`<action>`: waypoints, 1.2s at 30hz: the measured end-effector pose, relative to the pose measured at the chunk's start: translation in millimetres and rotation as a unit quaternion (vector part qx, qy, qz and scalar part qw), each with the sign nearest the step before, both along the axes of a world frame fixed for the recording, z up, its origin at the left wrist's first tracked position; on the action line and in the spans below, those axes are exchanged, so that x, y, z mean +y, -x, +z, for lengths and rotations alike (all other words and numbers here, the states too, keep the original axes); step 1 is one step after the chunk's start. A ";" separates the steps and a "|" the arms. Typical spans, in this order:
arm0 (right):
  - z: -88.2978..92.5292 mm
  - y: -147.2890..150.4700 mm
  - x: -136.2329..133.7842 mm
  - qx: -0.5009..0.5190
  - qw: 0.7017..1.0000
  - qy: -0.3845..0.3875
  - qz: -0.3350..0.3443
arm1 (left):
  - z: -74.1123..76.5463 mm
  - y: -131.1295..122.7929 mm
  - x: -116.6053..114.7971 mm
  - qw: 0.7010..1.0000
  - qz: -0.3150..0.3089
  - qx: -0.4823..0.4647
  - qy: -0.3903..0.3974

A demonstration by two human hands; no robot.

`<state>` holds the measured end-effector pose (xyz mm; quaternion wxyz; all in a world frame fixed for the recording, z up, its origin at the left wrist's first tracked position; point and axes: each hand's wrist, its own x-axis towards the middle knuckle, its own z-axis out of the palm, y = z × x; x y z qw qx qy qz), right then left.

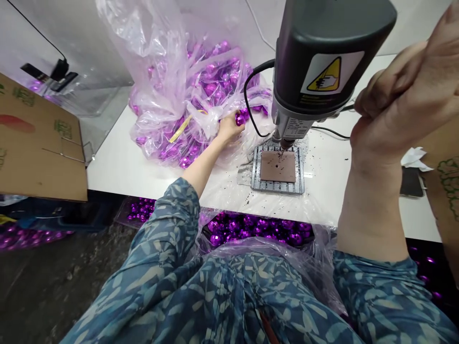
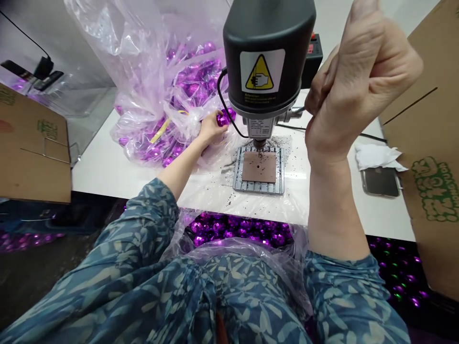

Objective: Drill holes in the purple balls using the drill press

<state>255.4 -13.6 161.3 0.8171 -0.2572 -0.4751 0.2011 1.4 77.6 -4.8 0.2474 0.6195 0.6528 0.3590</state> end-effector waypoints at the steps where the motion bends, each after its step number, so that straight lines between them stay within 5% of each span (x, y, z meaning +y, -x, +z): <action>1: -1.9 -0.2 2.1 0.007 1.000 -0.024 -0.001 | -1.2 3.5 -6.0 0.994 -0.007 -0.106 0.008; 5: -3.9 1.6 -1.1 0.039 0.999 0.021 0.003 | -4.5 10.3 -39.9 0.899 -0.093 -0.409 0.123; 8: -2.0 3.0 -5.0 0.030 0.997 0.067 -0.007 | -5.1 8.2 -67.1 0.854 -0.140 -0.472 0.168; 11: -3.5 2.2 0.4 0.043 0.997 0.052 -0.024 | -7.3 2.4 -87.6 0.842 -0.157 -0.482 0.183; 19: -6.3 -0.6 4.3 -0.018 0.998 0.016 -0.066 | -30.5 -25.9 -110.3 0.861 -0.127 -0.473 0.136; 24: -5.4 2.2 -4.0 -0.021 0.999 -0.014 -0.029 | -42.4 -50.6 -116.6 0.900 -0.134 -0.410 0.068; 34: -10.6 3.1 2.0 -0.001 0.997 -0.078 -0.027 | -59.0 -78.7 -113.5 0.928 -0.175 -0.329 0.001; 36: -8.5 -1.9 -8.3 -0.034 0.999 -0.040 -0.013 | -59.6 -79.7 -112.2 0.933 -0.177 -0.314 0.001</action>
